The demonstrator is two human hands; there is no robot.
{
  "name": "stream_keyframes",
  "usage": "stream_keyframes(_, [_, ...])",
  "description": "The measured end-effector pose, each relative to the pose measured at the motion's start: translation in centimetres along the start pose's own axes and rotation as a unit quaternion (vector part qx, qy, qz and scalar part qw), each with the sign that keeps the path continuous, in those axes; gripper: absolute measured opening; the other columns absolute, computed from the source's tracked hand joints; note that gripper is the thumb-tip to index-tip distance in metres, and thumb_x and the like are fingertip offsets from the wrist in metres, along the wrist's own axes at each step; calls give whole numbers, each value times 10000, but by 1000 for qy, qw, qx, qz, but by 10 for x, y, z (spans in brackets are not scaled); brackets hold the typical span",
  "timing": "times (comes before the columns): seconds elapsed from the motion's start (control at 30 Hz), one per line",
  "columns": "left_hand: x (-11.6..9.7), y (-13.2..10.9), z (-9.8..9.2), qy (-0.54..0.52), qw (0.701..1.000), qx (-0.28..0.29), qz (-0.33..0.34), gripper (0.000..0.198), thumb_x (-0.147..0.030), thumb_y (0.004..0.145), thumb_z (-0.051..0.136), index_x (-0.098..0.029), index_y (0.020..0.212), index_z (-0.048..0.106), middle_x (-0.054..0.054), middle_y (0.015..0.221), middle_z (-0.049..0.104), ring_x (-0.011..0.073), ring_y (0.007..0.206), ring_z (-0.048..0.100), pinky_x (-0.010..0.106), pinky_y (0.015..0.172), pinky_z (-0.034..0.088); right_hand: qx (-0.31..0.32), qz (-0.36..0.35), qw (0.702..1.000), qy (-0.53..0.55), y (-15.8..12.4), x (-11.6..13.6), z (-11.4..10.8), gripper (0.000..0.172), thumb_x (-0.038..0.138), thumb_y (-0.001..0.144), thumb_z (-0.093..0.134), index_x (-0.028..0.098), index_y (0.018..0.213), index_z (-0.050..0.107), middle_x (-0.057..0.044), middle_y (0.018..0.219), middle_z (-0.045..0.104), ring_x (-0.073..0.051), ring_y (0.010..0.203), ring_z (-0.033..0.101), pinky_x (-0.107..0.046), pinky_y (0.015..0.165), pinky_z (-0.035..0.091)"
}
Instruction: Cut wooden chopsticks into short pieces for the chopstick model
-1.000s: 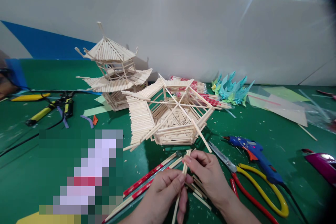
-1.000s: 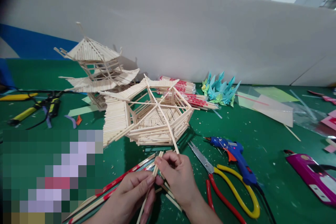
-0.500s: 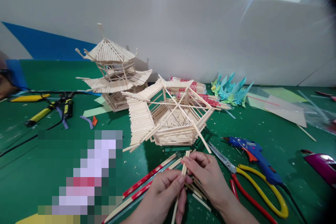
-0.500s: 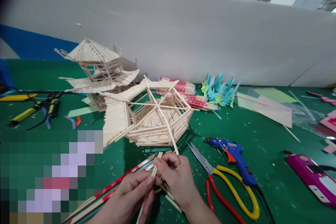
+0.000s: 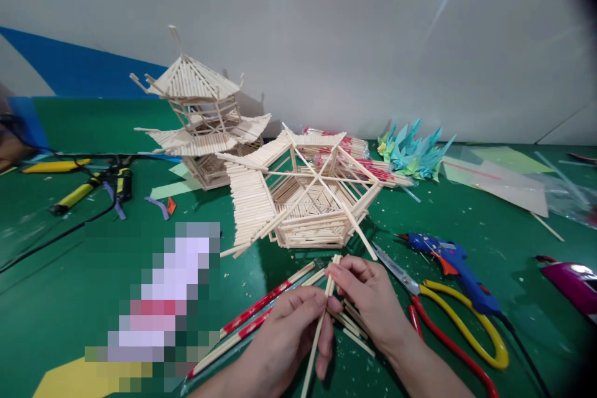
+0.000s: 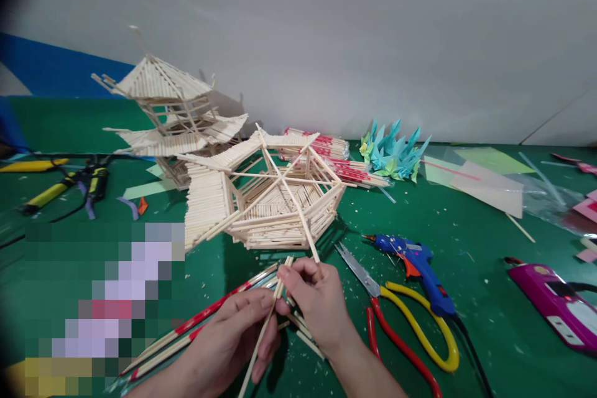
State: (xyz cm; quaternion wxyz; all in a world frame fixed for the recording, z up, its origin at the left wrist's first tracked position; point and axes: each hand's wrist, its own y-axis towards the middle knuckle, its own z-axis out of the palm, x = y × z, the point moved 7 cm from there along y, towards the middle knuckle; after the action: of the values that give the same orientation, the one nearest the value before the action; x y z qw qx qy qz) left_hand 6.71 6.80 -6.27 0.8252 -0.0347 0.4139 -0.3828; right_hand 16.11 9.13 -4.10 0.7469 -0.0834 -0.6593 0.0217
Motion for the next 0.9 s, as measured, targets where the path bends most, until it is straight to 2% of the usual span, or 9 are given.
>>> stream_keyframes(0.13, [0, 0, 1, -11, 1000, -1, 7, 221, -262, 810, 482, -95, 738, 608, -12, 383, 515, 78, 277, 426, 189, 345, 285, -3, -3, 1000, -6, 1, 0, -1, 291, 310, 735, 594, 155, 513, 489, 71, 461, 398, -68, 472, 337, -199, 461, 279])
stream_keyframes(0.37, [0, 0, 4, -58, 998, -8, -10, 199, -272, 770, 550, -97, 680, 584, -63, 394, 422, 13, 308, 255, 198, 421, 207, -10, -12, 999, -34, 2, -2, -1, 299, 336, 733, 585, 163, 518, 472, 71, 470, 375, -74, 479, 316, -208, 464, 269])
stream_keyframes(0.6, [-2, -3, 2, -53, 998, -7, -13, 186, -265, 749, 571, -107, 654, 559, -83, 401, 355, 11, 332, 179, 208, 422, 120, -11, -36, 992, -121, 2, 6, -2, 315, 392, 771, 509, 174, 548, 458, 56, 491, 389, -89, 484, 355, -212, 472, 308])
stream_keyframes(0.73, [-11, -5, 2, -36, 999, -22, 16, 190, -254, 784, 540, -108, 664, 554, -85, 408, 333, 21, 361, 184, 205, 433, 120, -20, -76, 969, -233, -1, 18, -10, 297, 362, 808, 438, 196, 561, 427, 49, 519, 387, -107, 506, 370, -224, 502, 298])
stream_keyframes(0.83, [-16, -7, 4, -12, 999, -22, 33, 196, -248, 804, 521, -108, 671, 551, -82, 415, 330, 29, 376, 198, 206, 438, 127, -6, -98, 935, -341, -5, 21, -9, 261, 267, 746, 512, 198, 506, 436, 49, 496, 393, -113, 496, 349, -243, 497, 228])
stream_keyframes(0.9, [-16, -8, 6, -2, 999, -13, 34, 207, -245, 823, 495, -110, 677, 548, -82, 421, 325, 32, 381, 192, 210, 442, 130, 1, -100, 914, -394, -8, 22, -6, 193, 221, 701, 551, 195, 517, 498, 39, 497, 441, -119, 493, 361, -253, 494, 187])
